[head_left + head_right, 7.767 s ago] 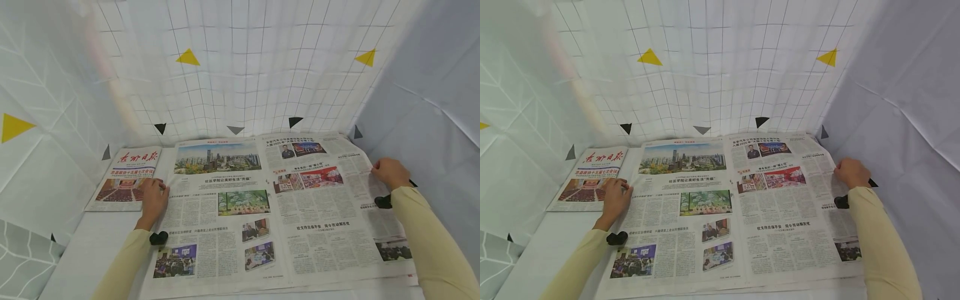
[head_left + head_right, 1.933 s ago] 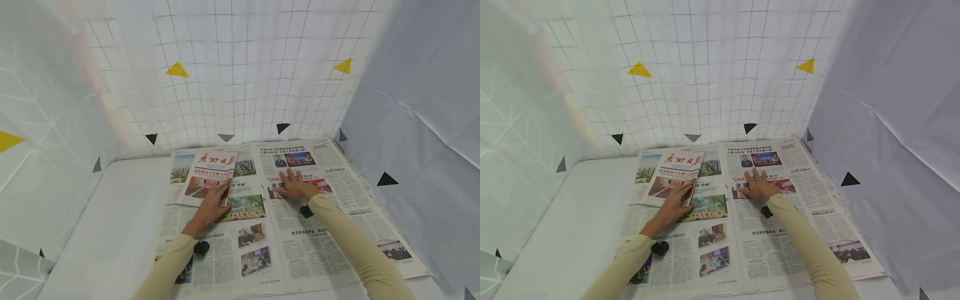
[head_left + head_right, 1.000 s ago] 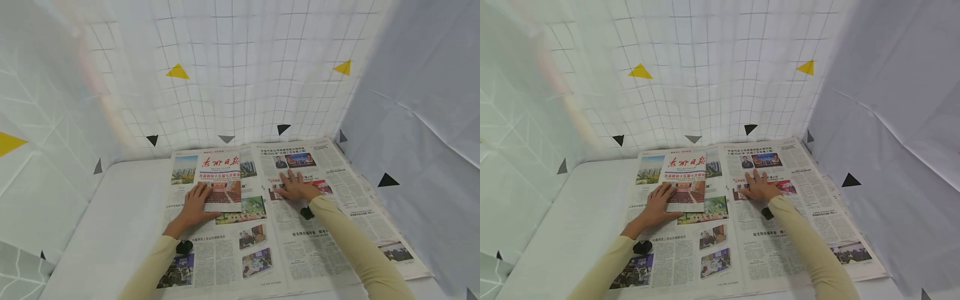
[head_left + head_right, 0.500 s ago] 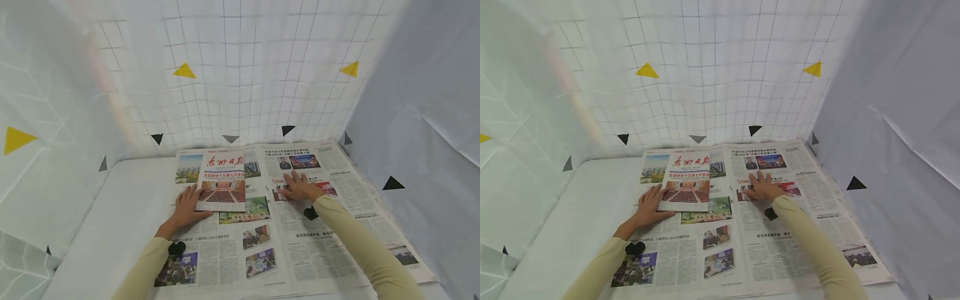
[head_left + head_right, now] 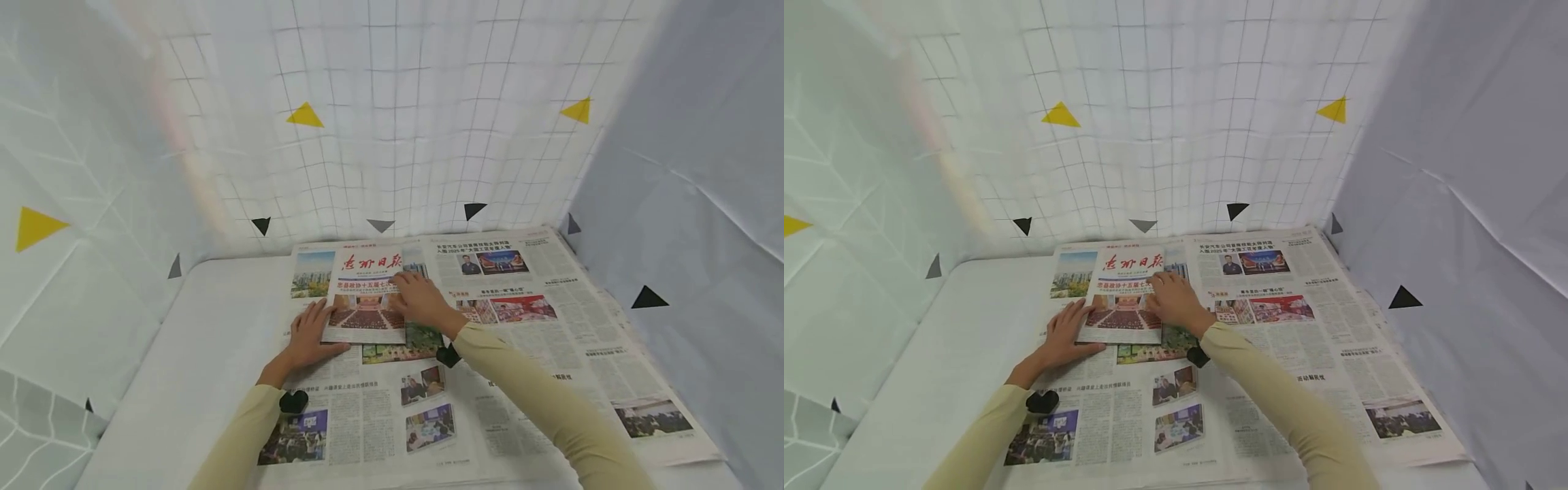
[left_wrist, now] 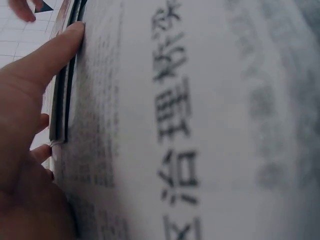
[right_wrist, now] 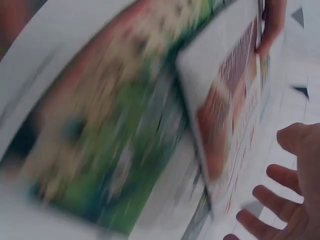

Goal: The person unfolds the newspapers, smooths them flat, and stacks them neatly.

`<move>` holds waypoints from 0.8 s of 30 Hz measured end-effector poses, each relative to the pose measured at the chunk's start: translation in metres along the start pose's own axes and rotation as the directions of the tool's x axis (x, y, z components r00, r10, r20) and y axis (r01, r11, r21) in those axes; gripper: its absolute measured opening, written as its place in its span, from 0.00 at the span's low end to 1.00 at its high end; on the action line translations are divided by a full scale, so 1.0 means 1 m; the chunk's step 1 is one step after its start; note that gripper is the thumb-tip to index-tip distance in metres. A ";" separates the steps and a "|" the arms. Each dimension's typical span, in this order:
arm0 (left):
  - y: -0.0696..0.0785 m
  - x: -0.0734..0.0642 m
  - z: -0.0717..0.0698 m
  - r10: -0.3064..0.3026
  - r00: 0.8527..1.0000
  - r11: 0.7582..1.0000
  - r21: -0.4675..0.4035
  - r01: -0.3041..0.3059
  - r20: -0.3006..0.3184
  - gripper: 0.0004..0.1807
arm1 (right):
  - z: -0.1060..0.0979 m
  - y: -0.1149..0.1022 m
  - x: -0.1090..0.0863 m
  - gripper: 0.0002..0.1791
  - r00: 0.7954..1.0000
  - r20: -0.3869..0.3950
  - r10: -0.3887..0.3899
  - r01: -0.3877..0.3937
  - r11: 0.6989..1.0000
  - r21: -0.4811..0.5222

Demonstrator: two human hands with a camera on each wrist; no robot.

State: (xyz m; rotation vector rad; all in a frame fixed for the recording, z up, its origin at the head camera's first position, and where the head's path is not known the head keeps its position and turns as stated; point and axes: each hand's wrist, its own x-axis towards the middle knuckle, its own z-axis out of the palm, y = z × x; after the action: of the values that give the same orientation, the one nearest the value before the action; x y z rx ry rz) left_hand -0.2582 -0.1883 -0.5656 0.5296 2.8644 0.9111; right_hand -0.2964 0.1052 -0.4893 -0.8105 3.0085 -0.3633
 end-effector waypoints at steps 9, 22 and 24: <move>-0.002 0.000 -0.005 -0.006 0.999 1.000 0.004 0.006 0.033 0.50 | 0.028 -0.049 0.023 0.26 0.987 0.036 -0.157 0.158 0.986 -0.043; -0.001 -0.005 -0.007 0.040 0.999 0.999 -0.010 -0.040 -0.021 0.49 | 0.057 -0.086 0.046 0.40 0.974 0.148 -0.173 0.186 0.980 -0.074; -0.002 -0.006 -0.007 0.040 0.999 0.999 -0.010 -0.040 -0.022 0.49 | 0.056 -0.090 0.045 0.40 0.975 0.147 -0.169 0.180 0.981 -0.065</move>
State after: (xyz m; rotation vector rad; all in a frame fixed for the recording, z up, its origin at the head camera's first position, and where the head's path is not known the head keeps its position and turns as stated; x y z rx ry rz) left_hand -0.2547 -0.1957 -0.5607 0.5809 2.8768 0.9435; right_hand -0.2878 -0.0050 -0.5210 -1.0637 2.8443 -0.1807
